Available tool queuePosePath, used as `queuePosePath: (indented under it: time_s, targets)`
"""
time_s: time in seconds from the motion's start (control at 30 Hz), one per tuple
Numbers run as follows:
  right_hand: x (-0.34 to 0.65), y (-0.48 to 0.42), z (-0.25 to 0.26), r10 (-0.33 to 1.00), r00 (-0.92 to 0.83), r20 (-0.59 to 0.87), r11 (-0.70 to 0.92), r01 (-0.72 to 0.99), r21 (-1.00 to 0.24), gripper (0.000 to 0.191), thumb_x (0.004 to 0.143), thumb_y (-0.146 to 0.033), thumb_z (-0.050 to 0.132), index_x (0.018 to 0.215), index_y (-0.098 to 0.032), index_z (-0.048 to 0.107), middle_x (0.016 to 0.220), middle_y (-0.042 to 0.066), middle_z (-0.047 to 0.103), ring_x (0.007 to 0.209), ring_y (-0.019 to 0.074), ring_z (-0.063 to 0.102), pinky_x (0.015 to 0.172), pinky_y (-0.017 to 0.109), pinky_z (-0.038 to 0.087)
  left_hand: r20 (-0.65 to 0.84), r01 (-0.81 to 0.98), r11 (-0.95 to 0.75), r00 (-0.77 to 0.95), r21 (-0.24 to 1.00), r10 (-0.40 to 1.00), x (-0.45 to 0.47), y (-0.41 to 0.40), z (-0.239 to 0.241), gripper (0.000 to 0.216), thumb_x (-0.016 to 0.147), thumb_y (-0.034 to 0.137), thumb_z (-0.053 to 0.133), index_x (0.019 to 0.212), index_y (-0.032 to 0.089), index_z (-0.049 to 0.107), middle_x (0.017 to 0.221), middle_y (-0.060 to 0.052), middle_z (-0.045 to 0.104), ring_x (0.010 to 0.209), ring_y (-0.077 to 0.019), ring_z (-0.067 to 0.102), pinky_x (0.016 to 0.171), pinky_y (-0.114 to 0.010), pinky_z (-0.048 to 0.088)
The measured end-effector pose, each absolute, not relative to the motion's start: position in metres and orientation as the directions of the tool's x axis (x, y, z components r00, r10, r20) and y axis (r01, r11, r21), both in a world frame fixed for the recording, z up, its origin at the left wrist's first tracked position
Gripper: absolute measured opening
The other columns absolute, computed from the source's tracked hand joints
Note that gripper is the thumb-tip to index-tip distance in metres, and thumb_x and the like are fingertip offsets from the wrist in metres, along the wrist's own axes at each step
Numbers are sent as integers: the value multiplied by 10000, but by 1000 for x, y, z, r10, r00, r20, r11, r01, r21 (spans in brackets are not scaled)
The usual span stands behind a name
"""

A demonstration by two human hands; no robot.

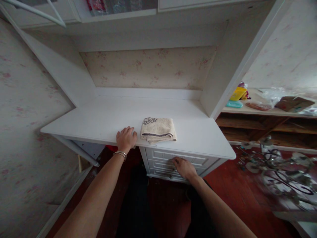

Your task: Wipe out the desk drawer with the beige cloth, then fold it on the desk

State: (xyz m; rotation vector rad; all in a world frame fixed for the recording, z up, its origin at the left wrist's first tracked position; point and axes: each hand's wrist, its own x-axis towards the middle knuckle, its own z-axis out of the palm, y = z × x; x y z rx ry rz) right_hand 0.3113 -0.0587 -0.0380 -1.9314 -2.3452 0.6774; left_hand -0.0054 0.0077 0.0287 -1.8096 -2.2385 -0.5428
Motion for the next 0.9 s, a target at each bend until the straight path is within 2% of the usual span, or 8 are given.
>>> queuePosePath:
  time_s: [0.13,0.27,0.63,0.73,0.9]
  targets:
    - [306,-60,-40,967,-132,-220,47,933,-356,462,1036,-416,264,1163,-248,675,1121,85,721,1033,244,668,868,334,464,382,974,172,-216,145,899,-5,7,30,401,936,356,389,1255,254,609,1398,-69,551,1285,-259,465,1106,-503,286]
    - [302,-62,-39,966,-65,-251,-26,938,-346,483,1035,-429,260,1156,-249,691,1127,90,723,1040,255,670,877,344,464,386,976,169,-210,138,898,-5,7,31,399,934,356,395,1254,255,609,1392,-66,558,1269,-258,479,1093,-497,304]
    - [301,-71,-36,965,-40,-260,-56,934,-352,469,1026,-420,295,1074,-262,734,1043,99,747,988,272,695,843,354,478,368,974,179,-220,143,903,-6,9,32,391,925,362,409,1248,272,609,1384,-64,562,1261,-266,480,1092,-500,300]
    - [306,-99,-38,960,-82,-266,-29,920,-391,464,1029,-403,313,1024,-253,753,992,102,756,975,276,700,836,343,474,372,975,169,-213,147,903,-7,11,31,393,926,369,407,1255,273,600,1386,-66,557,1264,-267,477,1097,-504,292]
    - [313,-173,-40,957,-167,-239,12,842,-539,463,1033,-364,326,927,-260,764,970,60,762,958,261,701,826,312,471,373,978,164,-202,130,906,-10,11,28,404,929,382,405,1267,267,593,1389,-78,553,1260,-277,481,1086,-520,302]
